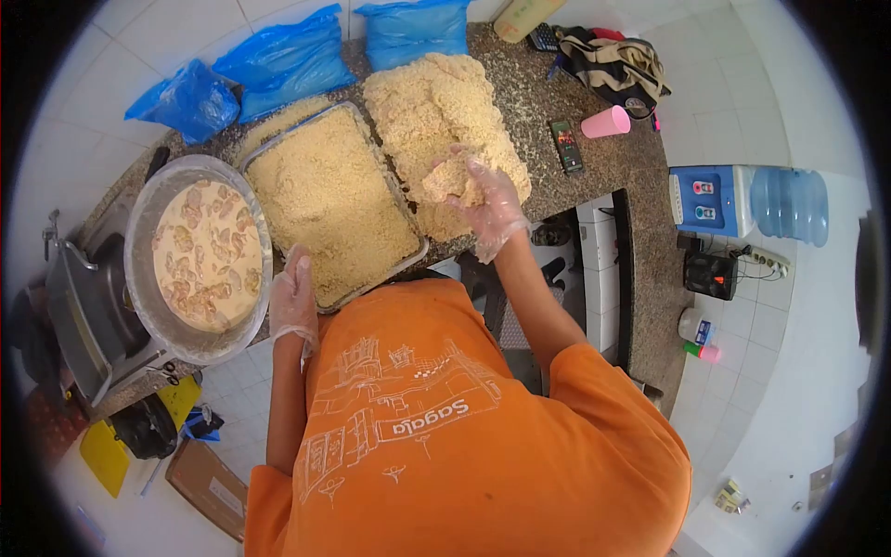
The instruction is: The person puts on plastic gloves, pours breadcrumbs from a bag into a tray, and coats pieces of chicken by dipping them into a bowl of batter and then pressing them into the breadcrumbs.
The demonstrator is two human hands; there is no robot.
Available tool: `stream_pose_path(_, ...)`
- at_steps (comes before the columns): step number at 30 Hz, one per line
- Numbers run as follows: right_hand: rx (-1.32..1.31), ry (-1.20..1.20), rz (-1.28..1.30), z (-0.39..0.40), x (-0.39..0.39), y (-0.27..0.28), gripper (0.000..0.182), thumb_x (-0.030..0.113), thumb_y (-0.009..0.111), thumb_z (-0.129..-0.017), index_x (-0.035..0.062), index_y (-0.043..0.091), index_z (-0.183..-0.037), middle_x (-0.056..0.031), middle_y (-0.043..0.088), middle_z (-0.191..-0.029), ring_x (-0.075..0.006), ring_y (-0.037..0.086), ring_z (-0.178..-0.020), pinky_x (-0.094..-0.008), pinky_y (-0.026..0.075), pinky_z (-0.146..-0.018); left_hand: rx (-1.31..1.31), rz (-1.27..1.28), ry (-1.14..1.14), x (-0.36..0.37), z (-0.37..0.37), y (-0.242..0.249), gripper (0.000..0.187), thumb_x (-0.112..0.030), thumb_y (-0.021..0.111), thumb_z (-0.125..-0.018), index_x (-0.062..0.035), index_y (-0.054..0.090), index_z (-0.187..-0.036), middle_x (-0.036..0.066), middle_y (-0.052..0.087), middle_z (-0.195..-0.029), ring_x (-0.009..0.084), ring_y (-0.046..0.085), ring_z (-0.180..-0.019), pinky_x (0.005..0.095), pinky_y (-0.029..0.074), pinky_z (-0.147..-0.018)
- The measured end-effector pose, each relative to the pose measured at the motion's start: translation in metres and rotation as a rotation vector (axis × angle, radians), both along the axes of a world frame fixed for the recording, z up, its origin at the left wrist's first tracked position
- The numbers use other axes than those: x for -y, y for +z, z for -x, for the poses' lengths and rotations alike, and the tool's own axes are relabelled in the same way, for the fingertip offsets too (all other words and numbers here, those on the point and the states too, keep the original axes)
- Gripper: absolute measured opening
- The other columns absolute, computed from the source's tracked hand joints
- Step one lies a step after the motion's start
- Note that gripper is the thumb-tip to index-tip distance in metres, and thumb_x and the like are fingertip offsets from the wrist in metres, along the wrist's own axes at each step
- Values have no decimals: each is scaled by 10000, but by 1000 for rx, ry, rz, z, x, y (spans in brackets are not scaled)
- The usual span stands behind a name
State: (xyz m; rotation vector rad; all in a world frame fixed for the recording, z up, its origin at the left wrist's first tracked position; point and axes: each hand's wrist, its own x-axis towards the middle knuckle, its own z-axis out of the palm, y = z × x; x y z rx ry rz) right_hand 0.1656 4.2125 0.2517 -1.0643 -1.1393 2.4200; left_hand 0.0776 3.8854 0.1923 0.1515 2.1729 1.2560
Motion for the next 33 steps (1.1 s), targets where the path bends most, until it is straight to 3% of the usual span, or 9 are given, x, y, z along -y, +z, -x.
stream_pose_path(3,193,-97,-126,1,-11,-1,390,144,700,-945,30,609,-1307,-68,676,-1088,-203,646,-1038,-369,546,-933,-39,31,-62,-3,2,7,598,-393,461,-1081,67,465,-1464,205,496,-1520,291,439,-1445,351,319,-1188)
stream_pose_path(7,176,207,-734,-17,-41,-35,415,-3,732,-874,33,650,-1279,-13,677,-1075,-95,619,-991,-250,504,-870,-50,32,-58,-3,3,7,610,-409,454,-1079,67,471,-1460,213,493,-1520,299,436,-1447,354,316,-1188)
stream_pose_path(11,296,221,-906,-23,-57,-38,405,-22,704,-873,27,651,-1271,-33,693,-1098,-112,634,-971,-270,513,-879,-15,54,-41,-2,3,10,620,-428,456,-1074,59,480,-1457,218,501,-1512,310,446,-1439,355,327,-1177)
stream_pose_path(14,341,38,-1143,-22,-57,-32,421,123,723,-889,2,644,-1284,-190,711,-1163,-259,692,-1047,-324,534,-914,-12,97,-65,-1,3,10,608,-427,462,-1072,44,487,-1456,217,507,-1507,315,454,-1432,352,334,-1170)
stream_pose_path(18,618,176,-1465,-21,6,2,464,141,773,-830,-13,631,-1244,-205,657,-1196,-318,634,-1130,-386,501,-988,-58,72,-59,2,2,8,585,-420,468,-1071,19,498,-1456,212,515,-1501,317,464,-1424,349,343,-1161)
stream_pose_path(23,353,-20,-1298,-25,-20,-58,415,-70,689,-804,-18,631,-1211,-110,673,-1156,-214,637,-1106,-323,503,-973,-76,72,-50,3,-3,6,586,-422,469,-1072,19,497,-1457,215,518,-1497,318,474,-1416,351,355,-1152)
stream_pose_path(26,-75,36,-802,-27,-36,-42,369,-91,650,-833,-10,658,-1192,-97,689,-1158,-167,649,-1060,-299,516,-924,-70,47,-43,4,-3,6,584,-420,469,-1073,19,498,-1457,218,522,-1492,319,482,-1409,353,362,-1146)
stream_pose_path(29,481,130,-1131,-29,-50,-30,349,-74,662,-851,7,686,-1189,-76,717,-1078,-148,670,-968,-296,533,-881,-91,13,-20,7,-5,-3,583,-421,467,-1073,19,500,-1455,221,529,-1484,327,491,-1400,355,368,-1142)
stream_pose_path(33,513,-199,-1358,-33,-42,-17,252,26,697,-896,-8,717,-1145,-68,748,-993,-125,685,-872,-281,554,-792,-92,49,-1,10,-7,2,598,-437,465,-1069,21,501,-1453,223,534,-1477,335,493,-1396,360,367,-1142)
